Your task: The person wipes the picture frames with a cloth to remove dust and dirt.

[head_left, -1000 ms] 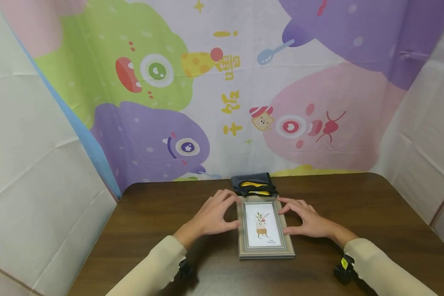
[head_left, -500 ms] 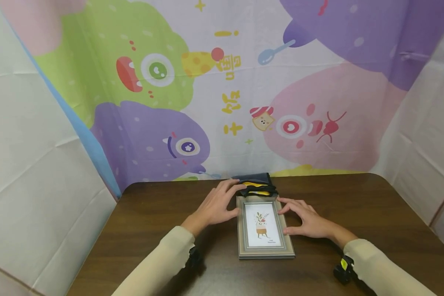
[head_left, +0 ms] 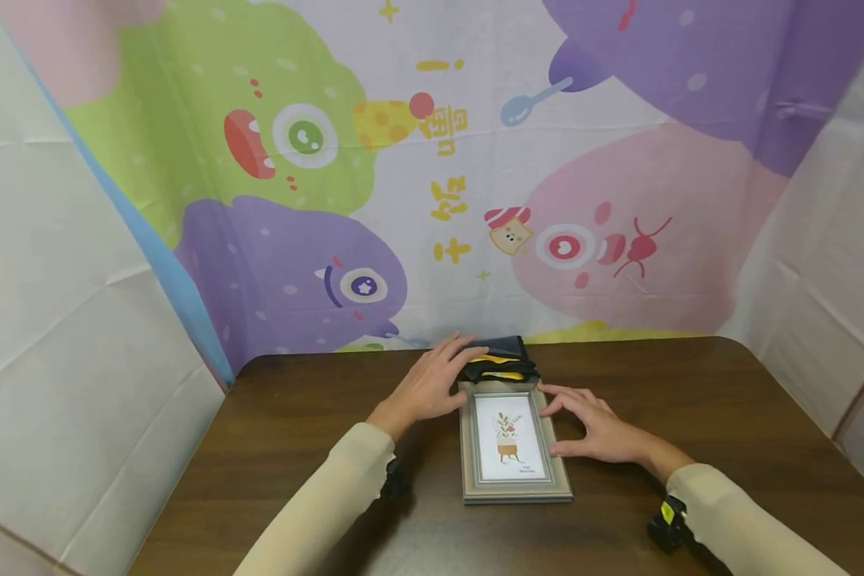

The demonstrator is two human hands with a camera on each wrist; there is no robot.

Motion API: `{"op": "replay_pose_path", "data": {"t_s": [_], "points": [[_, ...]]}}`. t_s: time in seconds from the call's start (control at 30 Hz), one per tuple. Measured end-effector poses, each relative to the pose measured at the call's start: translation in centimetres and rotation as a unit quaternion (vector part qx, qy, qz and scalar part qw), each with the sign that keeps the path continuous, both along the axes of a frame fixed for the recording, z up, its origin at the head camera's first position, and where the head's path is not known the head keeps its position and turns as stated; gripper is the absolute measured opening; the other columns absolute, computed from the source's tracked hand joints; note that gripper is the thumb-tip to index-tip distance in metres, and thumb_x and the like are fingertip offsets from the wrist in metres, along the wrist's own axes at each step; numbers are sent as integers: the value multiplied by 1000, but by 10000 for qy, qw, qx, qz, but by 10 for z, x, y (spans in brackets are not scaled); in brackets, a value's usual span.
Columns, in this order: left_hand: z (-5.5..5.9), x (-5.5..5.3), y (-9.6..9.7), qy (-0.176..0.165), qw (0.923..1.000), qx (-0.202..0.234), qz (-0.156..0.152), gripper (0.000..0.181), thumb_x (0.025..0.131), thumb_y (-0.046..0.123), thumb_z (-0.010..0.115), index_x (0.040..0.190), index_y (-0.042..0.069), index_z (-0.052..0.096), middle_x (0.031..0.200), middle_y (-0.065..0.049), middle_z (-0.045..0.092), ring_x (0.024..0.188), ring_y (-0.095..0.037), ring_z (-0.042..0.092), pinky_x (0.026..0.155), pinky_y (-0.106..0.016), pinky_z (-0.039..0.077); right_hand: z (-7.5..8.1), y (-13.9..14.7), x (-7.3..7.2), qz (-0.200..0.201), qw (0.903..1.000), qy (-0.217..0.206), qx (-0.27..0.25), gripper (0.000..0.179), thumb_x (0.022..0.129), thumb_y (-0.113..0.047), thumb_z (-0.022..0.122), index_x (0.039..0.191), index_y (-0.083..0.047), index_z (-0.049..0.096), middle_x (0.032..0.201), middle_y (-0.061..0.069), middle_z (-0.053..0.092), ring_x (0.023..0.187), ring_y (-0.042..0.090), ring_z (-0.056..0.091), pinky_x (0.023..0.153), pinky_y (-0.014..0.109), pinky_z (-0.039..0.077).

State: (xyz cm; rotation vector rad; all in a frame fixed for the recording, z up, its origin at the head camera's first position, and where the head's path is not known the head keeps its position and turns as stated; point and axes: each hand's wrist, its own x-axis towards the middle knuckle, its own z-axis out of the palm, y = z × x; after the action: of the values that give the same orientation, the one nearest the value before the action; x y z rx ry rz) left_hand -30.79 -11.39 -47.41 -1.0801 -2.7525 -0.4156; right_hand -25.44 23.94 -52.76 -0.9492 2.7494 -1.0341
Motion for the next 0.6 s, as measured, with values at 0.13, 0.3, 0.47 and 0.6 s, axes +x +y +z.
{"op": "replay_pose_path", "data": {"t_s": [0.13,0.3,0.47,0.6], "points": [[0,-5,0,-37,10000,-83,17,76,101,16,76,171,23,47,184,-13,39,173,-43,33,132,-64,44,0,0,0,9,10000,-41,-24,44,93,-41,92,130,-36,68,179,17,46,153,55,44,114,88,29],[-1,-10,5,-113,9999,-55,-79,75,103,12,77,171,21,46,184,-16,37,174,-46,30,134,-61,43,0,1,-1,-12,10000,-29,-33,45,93,-40,93,130,-36,68,179,19,46,153,56,44,114,89,27],[-5,-12,11,1,9998,-101,-177,73,105,7,76,170,18,47,185,-19,34,175,-49,25,131,-57,48,-1,2,-1,-6,10000,-54,-18,45,93,-40,92,130,-36,68,179,18,45,153,55,44,114,89,28],[-9,-11,15,56,9998,-173,-124,69,107,5,74,169,17,48,186,-19,31,176,-49,21,130,-54,49,-1,1,-1,17,10000,-86,-20,44,94,-41,92,130,-36,68,179,16,45,154,55,43,114,89,28]]}}
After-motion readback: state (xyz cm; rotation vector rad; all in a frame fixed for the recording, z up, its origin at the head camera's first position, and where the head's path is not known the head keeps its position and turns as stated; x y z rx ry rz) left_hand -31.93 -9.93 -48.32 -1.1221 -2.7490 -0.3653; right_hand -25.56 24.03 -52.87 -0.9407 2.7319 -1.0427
